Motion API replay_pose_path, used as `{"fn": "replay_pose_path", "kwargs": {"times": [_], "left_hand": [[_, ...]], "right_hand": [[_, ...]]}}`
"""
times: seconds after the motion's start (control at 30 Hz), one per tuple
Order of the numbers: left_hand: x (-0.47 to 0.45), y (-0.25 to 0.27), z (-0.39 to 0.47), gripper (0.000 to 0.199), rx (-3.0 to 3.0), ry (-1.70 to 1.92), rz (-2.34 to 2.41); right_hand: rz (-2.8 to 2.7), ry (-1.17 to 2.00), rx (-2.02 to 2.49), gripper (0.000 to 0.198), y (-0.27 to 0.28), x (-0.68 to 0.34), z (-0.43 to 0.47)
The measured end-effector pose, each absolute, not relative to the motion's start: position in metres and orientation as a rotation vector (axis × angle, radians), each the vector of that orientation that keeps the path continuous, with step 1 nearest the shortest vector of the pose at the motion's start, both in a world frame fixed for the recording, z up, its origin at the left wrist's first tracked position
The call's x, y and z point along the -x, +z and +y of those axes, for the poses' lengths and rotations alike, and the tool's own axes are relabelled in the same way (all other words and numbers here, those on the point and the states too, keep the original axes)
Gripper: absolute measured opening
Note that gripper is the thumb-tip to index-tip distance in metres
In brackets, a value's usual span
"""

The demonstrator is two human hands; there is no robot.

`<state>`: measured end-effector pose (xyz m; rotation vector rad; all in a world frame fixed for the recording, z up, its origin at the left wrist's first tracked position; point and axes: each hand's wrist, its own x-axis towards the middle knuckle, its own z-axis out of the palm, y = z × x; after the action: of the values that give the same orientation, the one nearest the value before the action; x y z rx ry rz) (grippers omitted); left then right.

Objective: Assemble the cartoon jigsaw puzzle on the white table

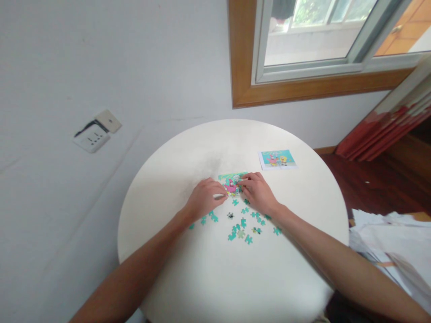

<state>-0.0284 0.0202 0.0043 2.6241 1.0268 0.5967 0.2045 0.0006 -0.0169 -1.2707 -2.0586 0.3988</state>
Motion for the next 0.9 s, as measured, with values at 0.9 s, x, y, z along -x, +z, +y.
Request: {"fn": "replay_pose_path", "kwargs": {"times": [0.9], "left_hand": [[0.025, -0.006, 0.023, 0.007, -2.673, 0.561, 1.012]], "right_hand": [[-2.353, 0.327, 1.3, 0.037, -0.008, -0.199, -0.005]]}}
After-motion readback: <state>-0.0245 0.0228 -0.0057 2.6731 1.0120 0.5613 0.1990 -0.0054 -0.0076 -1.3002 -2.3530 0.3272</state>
